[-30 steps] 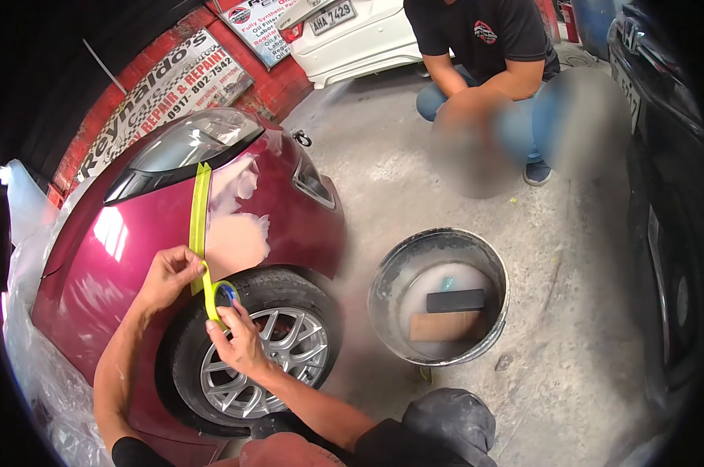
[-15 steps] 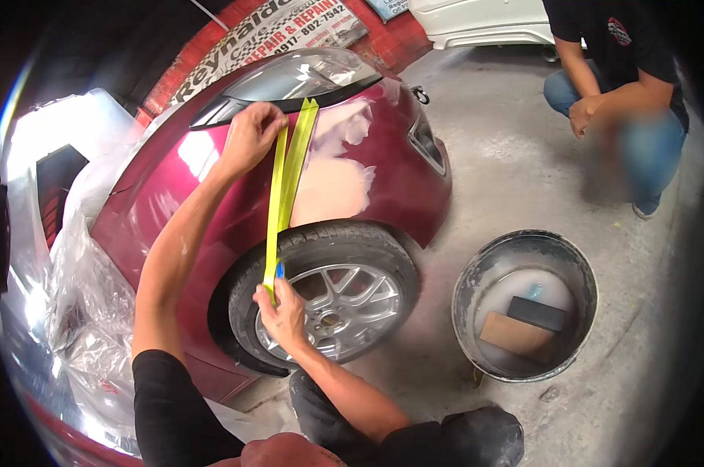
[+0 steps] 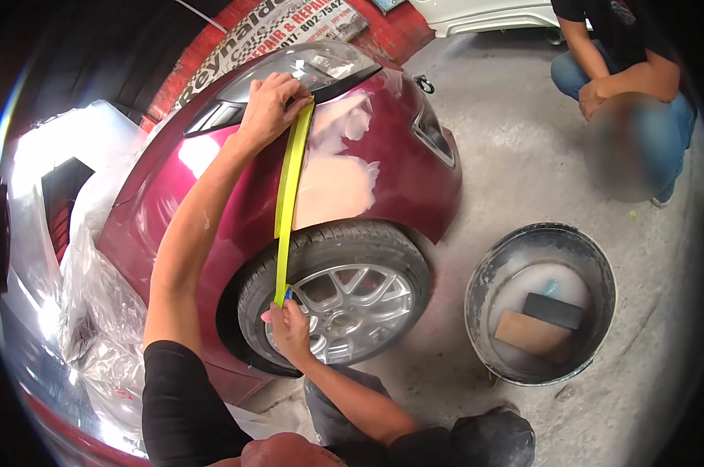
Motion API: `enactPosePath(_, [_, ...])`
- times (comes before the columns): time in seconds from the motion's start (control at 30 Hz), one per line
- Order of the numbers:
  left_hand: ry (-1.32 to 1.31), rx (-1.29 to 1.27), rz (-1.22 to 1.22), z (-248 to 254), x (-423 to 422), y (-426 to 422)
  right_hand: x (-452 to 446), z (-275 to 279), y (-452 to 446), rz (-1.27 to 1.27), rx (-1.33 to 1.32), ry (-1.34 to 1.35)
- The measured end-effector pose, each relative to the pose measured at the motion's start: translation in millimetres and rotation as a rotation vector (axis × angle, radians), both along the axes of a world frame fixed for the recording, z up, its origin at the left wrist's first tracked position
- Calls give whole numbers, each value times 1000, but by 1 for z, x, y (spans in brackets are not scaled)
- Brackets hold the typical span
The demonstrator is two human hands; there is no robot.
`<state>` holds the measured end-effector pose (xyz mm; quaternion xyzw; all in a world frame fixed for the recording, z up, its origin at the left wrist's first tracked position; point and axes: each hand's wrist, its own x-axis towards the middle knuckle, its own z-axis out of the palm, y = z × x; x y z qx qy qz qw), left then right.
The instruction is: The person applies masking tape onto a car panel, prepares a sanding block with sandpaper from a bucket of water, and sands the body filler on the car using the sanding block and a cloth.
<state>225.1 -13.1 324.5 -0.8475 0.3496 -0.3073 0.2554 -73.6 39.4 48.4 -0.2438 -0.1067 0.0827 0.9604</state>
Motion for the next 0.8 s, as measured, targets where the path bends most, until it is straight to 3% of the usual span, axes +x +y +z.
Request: enactPosePath(0.8, [-27, 65, 53, -6, 13, 6, 5, -3, 0, 149, 6, 8])
